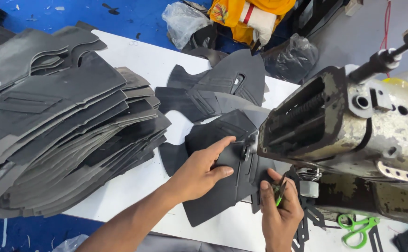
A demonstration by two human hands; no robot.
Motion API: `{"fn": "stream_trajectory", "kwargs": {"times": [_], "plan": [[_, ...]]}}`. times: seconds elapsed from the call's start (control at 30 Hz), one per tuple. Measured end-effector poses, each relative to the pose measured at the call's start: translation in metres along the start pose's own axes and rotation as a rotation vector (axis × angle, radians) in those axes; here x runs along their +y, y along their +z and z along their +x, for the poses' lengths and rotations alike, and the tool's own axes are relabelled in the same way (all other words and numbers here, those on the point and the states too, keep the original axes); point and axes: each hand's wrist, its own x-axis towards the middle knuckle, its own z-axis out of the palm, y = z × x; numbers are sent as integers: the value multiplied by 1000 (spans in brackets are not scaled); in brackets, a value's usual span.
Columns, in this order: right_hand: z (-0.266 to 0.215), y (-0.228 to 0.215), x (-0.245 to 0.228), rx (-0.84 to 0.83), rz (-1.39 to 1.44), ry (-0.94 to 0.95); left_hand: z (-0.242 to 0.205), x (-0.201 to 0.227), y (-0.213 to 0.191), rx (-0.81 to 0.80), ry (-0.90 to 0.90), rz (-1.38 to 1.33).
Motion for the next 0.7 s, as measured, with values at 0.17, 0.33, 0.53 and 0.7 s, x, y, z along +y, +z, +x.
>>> {"fn": "stream_trajectory", "kwargs": {"times": [0.17, 0.33, 0.53, 0.7], "plan": [[10, 7, -9, 25, -91, -34, 13, -10, -2, 24, 150, -49], [23, 15, -20, 50, -95, 61, 26, 19, -10, 27, 16, 96], [37, 11, 17, 107, -4, 171, 49, 9, -17, 35, 130, 65], [42, -2, -5, 156, -205, 286, 46, 12, -7, 123, 225, 231]]}}
